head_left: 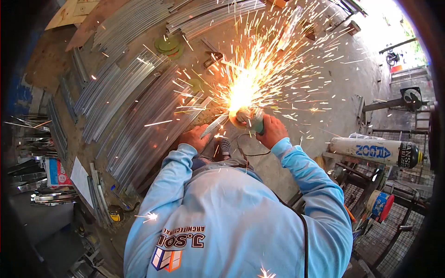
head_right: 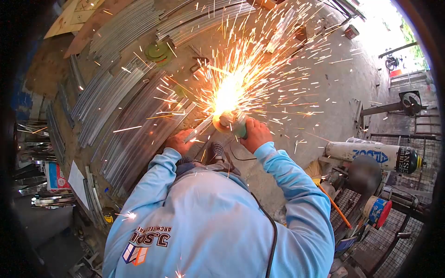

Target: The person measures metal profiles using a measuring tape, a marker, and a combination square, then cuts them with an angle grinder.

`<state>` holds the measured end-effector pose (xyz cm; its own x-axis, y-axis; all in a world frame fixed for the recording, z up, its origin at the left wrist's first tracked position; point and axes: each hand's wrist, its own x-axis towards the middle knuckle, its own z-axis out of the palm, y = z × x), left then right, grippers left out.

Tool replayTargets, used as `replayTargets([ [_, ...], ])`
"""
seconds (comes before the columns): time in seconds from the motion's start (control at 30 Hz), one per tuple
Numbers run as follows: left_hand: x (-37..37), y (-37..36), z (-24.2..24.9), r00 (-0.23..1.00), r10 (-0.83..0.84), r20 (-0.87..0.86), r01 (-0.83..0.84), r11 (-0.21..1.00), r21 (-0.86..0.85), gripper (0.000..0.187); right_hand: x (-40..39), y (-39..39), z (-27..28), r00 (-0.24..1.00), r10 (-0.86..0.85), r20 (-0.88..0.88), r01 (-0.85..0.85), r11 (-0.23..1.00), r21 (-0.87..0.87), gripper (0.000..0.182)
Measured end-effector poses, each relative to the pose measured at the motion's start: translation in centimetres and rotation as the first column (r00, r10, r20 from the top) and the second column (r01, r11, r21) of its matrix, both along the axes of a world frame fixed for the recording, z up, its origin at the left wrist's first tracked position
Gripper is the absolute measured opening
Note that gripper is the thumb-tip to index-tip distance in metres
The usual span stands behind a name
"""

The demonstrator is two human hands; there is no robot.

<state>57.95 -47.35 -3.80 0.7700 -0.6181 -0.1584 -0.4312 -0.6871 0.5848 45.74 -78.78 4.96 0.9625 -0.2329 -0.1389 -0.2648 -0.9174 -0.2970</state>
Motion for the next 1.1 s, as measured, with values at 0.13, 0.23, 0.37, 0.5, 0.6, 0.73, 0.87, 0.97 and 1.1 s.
replayTargets([
  [0.13, 0.1, -0.1, 0.9, 1.0, -0.017, -0.018, 0.017, 1.0, 0.005, 0.045, 0.5, 0.5, -0.4, 1.0, -0.001, -0.018, 0.002, 1.0, 0.024, 0.059],
  [0.23, -0.1, -0.1, 2.0, 1.0, -0.005, -0.028, 0.006, 0.998, 0.06, 0.046, 0.9, 1.2, 0.4, 0.999, 0.022, 0.03, -0.022, 0.999, -0.024, 0.062],
  [0.37, 0.1, -0.1, 0.7, 1.0, -0.009, 0.019, 0.009, 1.0, 0.002, 0.045, 0.8, 0.3, -0.5, 0.998, 0.004, -0.06, -0.007, 0.998, -0.063, 0.058],
  [0.5, 0.2, 0.0, 0.5, 1.0, -0.02, -0.001, 0.02, 1.0, 0.022, 0.046, 0.9, 0.5, -0.5, 0.999, -0.013, -0.052, 0.011, 0.999, -0.045, 0.055],
  [0.6, 0.0, 0.1, -0.1, 0.999, -0.018, 0.045, 0.019, 1.0, -0.003, 0.046, 1.3, 1.4, 0.0, 0.999, 0.035, 0.005, -0.035, 0.999, -0.018, 0.055],
  [0.73, 0.0, 0.2, -0.1, 0.999, 0.01, 0.045, -0.009, 1.0, -0.009, 0.046, 1.1, 0.5, -1.2, 0.999, 0.029, 0.017, -0.03, 0.999, 0.021, 0.057],
  [0.87, 0.1, 0.1, 0.2, 1.0, 0.007, -0.003, -0.008, 1.0, -0.03, 0.046, 1.1, -0.3, -1.2, 0.996, -0.048, -0.076, 0.047, 0.999, -0.011, 0.06],
  [0.97, -0.1, -0.2, 0.9, 1.0, 0.016, -0.018, -0.016, 1.0, 0.008, 0.046, 1.4, 0.6, 0.0, 0.996, -0.014, -0.09, 0.015, 1.0, 0.003, 0.062],
  [1.1, 0.1, 0.3, -0.8, 0.998, -0.02, 0.058, 0.023, 0.999, -0.049, 0.046, 0.8, 0.6, -0.6, 0.997, 0.064, 0.046, -0.062, 0.997, -0.037, 0.063],
])
